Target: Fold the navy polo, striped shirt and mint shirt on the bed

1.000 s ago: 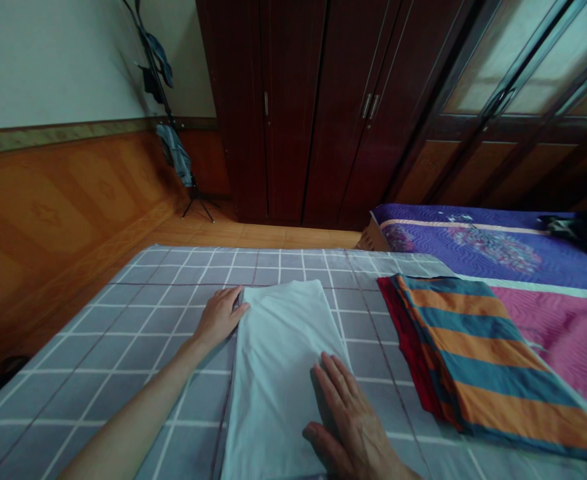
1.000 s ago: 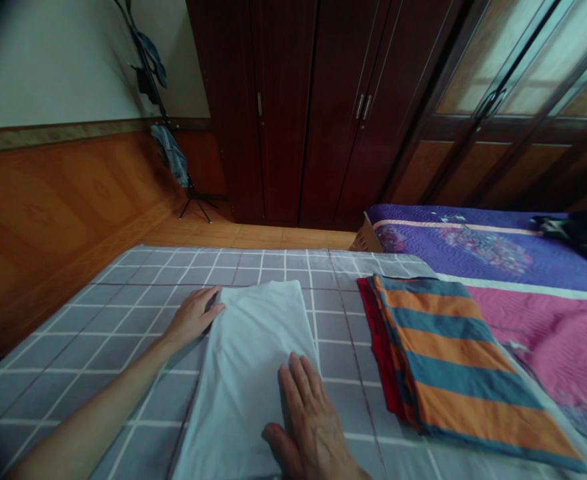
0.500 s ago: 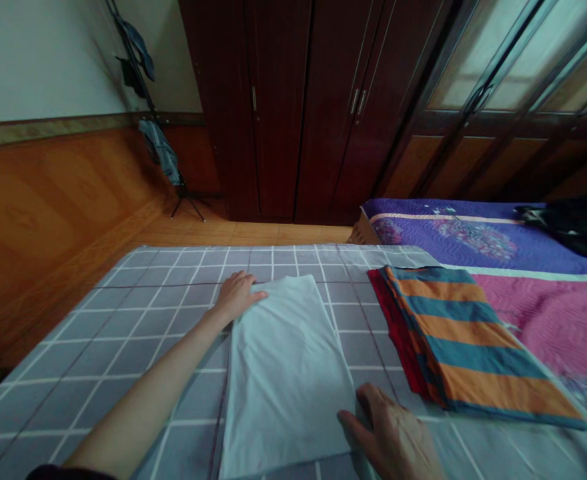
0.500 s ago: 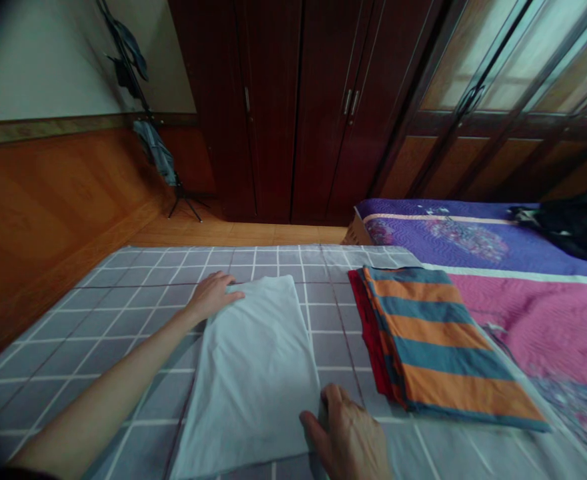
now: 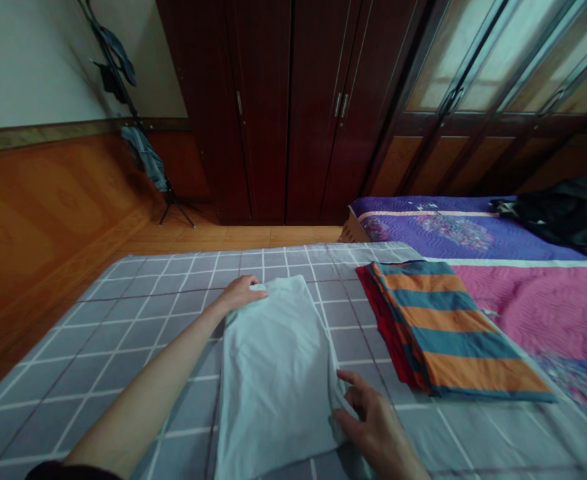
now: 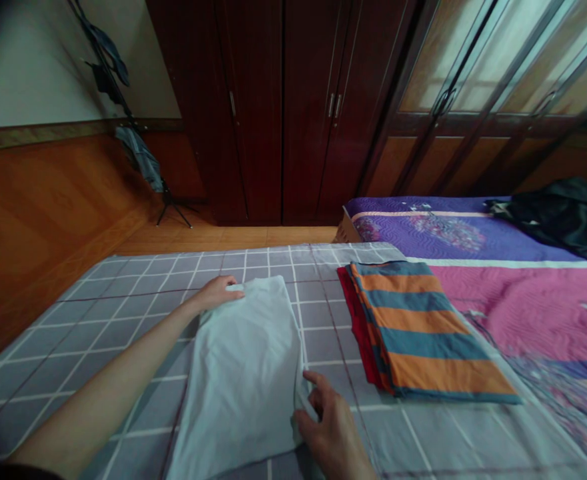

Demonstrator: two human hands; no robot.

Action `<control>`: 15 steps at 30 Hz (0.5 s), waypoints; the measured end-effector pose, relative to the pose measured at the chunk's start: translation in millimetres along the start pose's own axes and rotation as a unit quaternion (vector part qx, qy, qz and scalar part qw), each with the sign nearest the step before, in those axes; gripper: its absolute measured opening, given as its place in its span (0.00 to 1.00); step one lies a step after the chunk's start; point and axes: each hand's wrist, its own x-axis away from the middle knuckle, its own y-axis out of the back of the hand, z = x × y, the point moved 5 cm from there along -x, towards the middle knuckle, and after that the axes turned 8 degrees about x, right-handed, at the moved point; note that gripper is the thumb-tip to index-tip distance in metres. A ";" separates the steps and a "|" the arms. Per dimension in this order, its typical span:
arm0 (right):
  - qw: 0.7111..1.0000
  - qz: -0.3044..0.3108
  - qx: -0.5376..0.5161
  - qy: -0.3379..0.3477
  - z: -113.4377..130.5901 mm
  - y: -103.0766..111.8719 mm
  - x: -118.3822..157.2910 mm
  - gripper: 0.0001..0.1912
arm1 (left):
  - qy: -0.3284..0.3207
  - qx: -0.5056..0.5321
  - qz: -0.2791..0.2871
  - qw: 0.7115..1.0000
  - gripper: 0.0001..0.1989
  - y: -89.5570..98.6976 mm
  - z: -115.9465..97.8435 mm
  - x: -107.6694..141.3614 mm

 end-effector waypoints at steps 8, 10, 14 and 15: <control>0.921 0.163 -0.347 -0.072 18.7 2.8 18.6 0.19 | 0.046 0.211 0.089 0.972 0.24 -13.9 -18.8 13.6; 0.911 0.158 -0.377 -0.056 19.4 14.1 21.8 0.21 | 0.046 0.254 0.098 0.961 0.25 -15.3 -30.7 16.4; 0.904 0.147 -0.400 -0.029 21.0 46.1 33.2 0.25 | 0.052 0.376 0.115 0.918 0.24 -21.3 -69.2 20.2; 0.903 0.143 -0.404 -0.021 23.0 55.6 37.8 0.27 | 0.050 0.395 0.118 0.910 0.24 -23.0 -81.7 21.1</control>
